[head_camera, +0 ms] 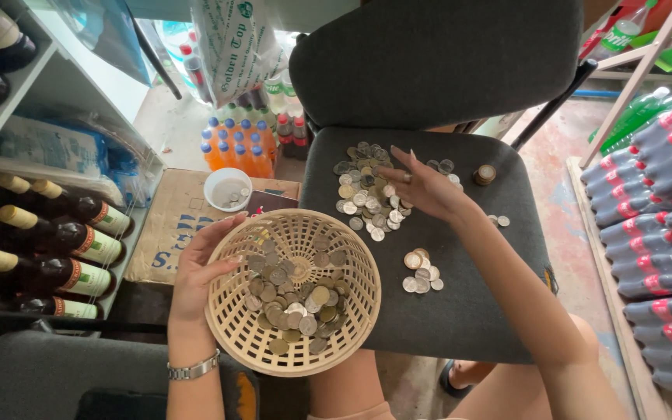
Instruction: Sorting and counting a large quantity of loose coins from a pile into a basket and organized piles on a chair.
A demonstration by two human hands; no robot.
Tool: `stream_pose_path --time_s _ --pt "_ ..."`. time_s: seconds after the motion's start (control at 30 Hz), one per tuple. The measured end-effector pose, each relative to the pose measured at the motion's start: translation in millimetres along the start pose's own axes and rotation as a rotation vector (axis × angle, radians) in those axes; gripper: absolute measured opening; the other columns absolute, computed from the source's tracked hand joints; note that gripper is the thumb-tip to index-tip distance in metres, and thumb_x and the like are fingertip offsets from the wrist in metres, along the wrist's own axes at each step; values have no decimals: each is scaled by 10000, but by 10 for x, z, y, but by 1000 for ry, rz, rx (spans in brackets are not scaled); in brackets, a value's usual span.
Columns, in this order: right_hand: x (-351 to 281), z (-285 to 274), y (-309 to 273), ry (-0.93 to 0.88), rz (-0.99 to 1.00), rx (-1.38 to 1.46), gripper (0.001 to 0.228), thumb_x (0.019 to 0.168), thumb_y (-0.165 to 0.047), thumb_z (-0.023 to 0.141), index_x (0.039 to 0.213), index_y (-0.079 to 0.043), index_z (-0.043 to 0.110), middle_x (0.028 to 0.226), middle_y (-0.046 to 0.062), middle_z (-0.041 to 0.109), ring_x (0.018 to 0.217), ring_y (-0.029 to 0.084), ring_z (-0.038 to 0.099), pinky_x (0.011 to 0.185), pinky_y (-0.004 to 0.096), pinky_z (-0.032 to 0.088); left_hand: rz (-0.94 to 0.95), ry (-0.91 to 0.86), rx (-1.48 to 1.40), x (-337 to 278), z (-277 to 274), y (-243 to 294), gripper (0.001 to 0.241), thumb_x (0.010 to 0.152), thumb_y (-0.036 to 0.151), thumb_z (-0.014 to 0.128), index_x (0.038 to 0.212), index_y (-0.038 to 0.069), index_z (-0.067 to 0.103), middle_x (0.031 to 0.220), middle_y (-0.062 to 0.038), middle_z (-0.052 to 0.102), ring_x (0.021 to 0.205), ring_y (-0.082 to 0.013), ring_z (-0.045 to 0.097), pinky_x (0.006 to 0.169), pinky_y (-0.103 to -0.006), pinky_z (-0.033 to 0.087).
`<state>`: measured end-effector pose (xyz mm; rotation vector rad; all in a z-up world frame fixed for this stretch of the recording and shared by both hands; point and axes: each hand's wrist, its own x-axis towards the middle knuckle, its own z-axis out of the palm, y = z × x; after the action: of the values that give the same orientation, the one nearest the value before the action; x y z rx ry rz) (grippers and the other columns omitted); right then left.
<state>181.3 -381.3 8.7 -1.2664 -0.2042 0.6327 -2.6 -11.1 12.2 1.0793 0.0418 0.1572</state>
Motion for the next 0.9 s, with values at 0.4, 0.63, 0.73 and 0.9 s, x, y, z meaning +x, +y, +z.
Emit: stream_pose_path --time_s 0.4,0.63,0.73,0.9 --pt "-1204 -153 572 199 -51 -1074 241 784 -280 868 885 -104 737 755 68 715 732 243 709 719 364 557 15 10 49 30 -121 -54 648 682 -218 596 1272 51 607 1389 -213 606 1342 -342 567 1125 -466 446" --pt "-1333 -30 1128 201 -151 -1499 500 799 -597 770 1008 -186 578 879 38 566 821 326 690 746 429 578 9 23 49 32 -127 -48 650 689 -198 589 1280 71 599 1398 -198 599 1346 -332 566 1127 -466 450" --pt "-1288 -25 1234 170 -162 -1467 408 814 -479 786 966 -171 565 868 34 541 800 340 680 733 430 583 17 8 31 35 -135 -46 650 692 -207 585 1274 80 612 1395 -201 605 1335 -336 572 1121 -463 453" --pt "-1324 42 1331 124 -68 -1488 231 901 -336 722 973 -176 571 842 -10 599 820 266 716 716 371 582 5 9 2 33 -112 -40 651 688 -216 578 1270 73 614 1391 -204 604 1322 -342 581 1106 -469 465"
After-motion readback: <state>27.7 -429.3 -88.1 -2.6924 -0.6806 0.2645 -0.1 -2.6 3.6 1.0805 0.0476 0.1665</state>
